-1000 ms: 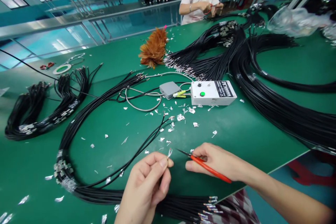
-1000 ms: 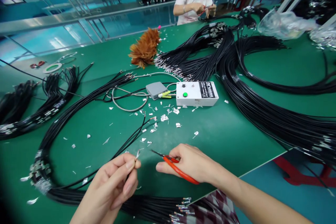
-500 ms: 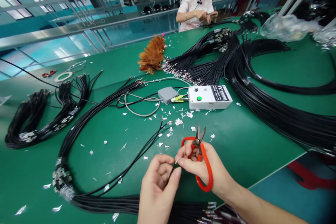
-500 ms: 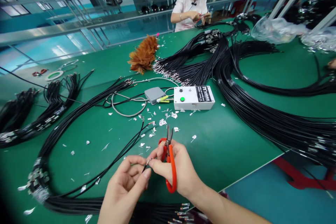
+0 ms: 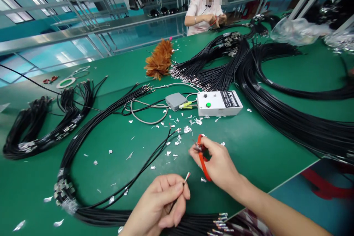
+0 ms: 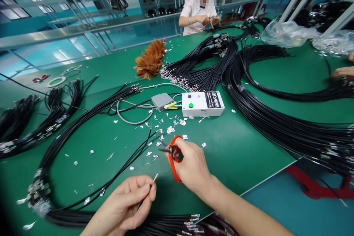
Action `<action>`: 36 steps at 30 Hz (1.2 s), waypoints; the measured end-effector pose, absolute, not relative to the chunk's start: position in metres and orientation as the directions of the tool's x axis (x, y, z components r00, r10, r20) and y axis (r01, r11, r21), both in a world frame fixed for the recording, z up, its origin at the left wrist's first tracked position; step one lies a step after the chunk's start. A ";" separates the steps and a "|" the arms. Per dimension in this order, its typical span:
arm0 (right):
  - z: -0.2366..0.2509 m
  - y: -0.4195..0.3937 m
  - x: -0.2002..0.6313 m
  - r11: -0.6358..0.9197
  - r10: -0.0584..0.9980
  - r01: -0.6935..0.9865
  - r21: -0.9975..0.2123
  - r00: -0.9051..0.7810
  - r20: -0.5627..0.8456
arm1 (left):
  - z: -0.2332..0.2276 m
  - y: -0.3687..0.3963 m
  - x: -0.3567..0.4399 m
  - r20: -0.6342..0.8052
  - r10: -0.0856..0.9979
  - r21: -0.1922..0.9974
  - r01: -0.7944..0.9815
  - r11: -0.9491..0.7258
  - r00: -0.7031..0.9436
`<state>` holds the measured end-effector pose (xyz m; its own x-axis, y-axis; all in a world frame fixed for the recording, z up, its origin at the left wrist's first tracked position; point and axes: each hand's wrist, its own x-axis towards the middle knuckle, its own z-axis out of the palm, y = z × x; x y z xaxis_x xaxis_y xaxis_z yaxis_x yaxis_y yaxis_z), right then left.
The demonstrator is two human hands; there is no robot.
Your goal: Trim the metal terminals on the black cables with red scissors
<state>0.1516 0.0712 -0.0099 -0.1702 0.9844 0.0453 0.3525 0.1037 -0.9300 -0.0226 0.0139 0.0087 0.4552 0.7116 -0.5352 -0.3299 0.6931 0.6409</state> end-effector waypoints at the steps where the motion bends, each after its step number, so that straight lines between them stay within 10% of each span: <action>1: -0.012 0.075 0.156 0.092 0.988 0.444 -0.891 -0.151 0.027 | 0.011 0.013 -0.019 -0.540 0.733 0.664 -0.325 0.673 0.415; 16: -0.002 0.051 0.152 -0.274 0.920 -0.208 -0.939 -0.341 -0.193 | 0.012 0.012 -0.001 -0.557 0.818 0.792 -0.203 0.575 0.144; 36: -0.009 0.043 0.136 -0.343 0.925 -0.349 -0.872 -0.286 -0.250 | 0.018 0.003 0.007 -0.426 0.905 0.886 -0.204 0.416 -0.004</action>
